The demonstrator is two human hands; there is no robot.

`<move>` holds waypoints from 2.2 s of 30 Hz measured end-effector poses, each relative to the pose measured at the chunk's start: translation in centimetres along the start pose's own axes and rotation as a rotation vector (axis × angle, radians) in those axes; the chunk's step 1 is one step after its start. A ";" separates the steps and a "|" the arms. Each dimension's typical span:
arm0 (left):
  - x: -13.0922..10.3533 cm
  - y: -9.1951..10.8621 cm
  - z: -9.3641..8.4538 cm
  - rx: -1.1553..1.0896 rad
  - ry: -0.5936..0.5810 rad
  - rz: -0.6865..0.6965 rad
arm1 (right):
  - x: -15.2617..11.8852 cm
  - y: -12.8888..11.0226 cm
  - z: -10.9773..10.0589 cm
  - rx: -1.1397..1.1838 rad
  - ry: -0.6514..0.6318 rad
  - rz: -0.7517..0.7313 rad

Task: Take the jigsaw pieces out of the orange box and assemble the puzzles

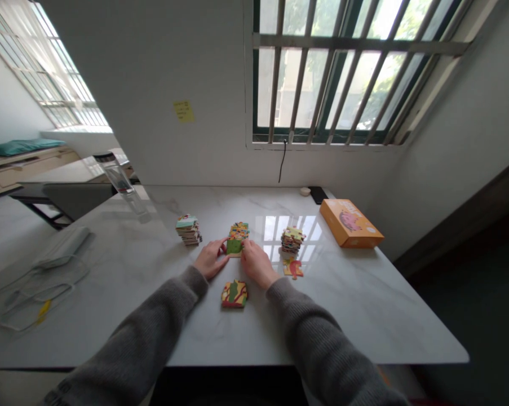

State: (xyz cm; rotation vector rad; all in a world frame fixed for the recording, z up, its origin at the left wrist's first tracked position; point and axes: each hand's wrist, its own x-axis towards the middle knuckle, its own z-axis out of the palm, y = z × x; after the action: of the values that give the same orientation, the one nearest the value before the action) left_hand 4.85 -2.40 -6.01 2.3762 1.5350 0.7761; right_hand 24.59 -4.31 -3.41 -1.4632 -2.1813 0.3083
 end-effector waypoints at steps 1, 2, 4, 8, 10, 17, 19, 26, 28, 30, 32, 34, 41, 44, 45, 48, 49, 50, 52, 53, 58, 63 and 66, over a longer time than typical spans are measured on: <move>0.0 0.1 0.0 -0.022 0.007 -0.002 | -0.1 0.1 0.1 0.025 0.009 -0.001; 0.0 0.1 0.0 -0.047 0.017 -0.004 | -0.2 0.1 0.3 0.058 0.019 0.002; -0.1 0.3 0.0 -0.096 0.038 -0.008 | -0.2 0.4 0.4 0.151 0.034 0.022; -0.4 0.5 0.0 -0.194 0.047 -0.023 | -0.3 0.9 0.7 0.360 0.056 0.090; -0.5 0.6 0.0 -0.277 0.041 -0.022 | -0.4 1.1 0.8 0.417 0.093 0.103; -0.5 1.4 -0.3 -0.631 0.060 -0.029 | -0.5 0.9 0.4 0.542 0.242 0.075; -0.6 1.8 -0.6 -0.732 0.025 -0.022 | -0.4 0.7 0.2 0.713 0.177 0.089; -1.3 3.0 -2.7 -0.525 0.102 0.228 | -0.7 1.3 -0.8 0.898 0.018 0.050; -1.6 3.0 -3.1 -0.437 0.101 0.351 | -1.0 1.4 -1.0 0.907 -0.057 0.031; -1.8 3.2 -3.3 -0.377 0.047 0.432 | -1.3 1.2 -1.2 0.950 -0.112 0.034; -2.1 3.4 -3.4 -0.347 0.014 0.461 | -1.6 0.8 -1.4 1.003 -0.161 0.042; -2.3 3.6 -3.5 -0.342 0.003 0.458 | -1.8 0.4 -1.6 1.054 -0.202 0.048; -3.0 4.0 -4.5 -0.407 -0.139 0.422 | -1.9 -0.4 -2.0 1.082 -0.203 0.068; -4.1 4.5 -4.7 -0.417 -0.178 0.403 | -1.5 0.2 -2.2 1.020 -0.053 0.087; -4.5 4.6 -4.6 -0.413 -0.190 0.397 | -1.3 0.4 -2.2 1.008 -0.023 0.097; -5.7 4.8 -4.1 -0.371 -0.235 0.393 | -1.2 1.0 -2.0 0.975 -0.007 0.111; -6.0 4.8 -4.0 -0.344 -0.247 0.397 | -1.2 1.2 -1.8 0.961 -0.015 0.103; -6.2 4.7 -3.8 -0.310 -0.258 0.403 | -1.2 1.2 -1.6 0.944 -0.024 0.089; -6.4 4.5 -3.4 -0.236 -0.270 0.416 | -1.2 1.4 -1.2 0.905 -0.034 0.058; -6.4 4.4 -3.3 -0.203 -0.271 0.422 | -1.2 1.5 -1.0 0.885 -0.034 0.045; -6.5 4.3 -2.9 -0.157 -0.283 0.436 | -1.2 1.8 -0.9 0.765 -0.003 -0.002; -6.3 4.3 -3.2 -0.209 -0.241 0.447 | -0.8 2.1 -0.5 0.477 0.120 -0.072; -5.3 3.5 -3.2 -0.243 -0.109 0.380 | -0.2 2.5 0.4 0.312 0.159 -0.100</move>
State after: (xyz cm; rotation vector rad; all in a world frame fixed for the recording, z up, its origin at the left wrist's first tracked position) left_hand 4.18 -9.03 -3.47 2.5018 0.8989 0.8349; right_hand 26.43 -3.46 -4.91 -1.1630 -1.9687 0.4581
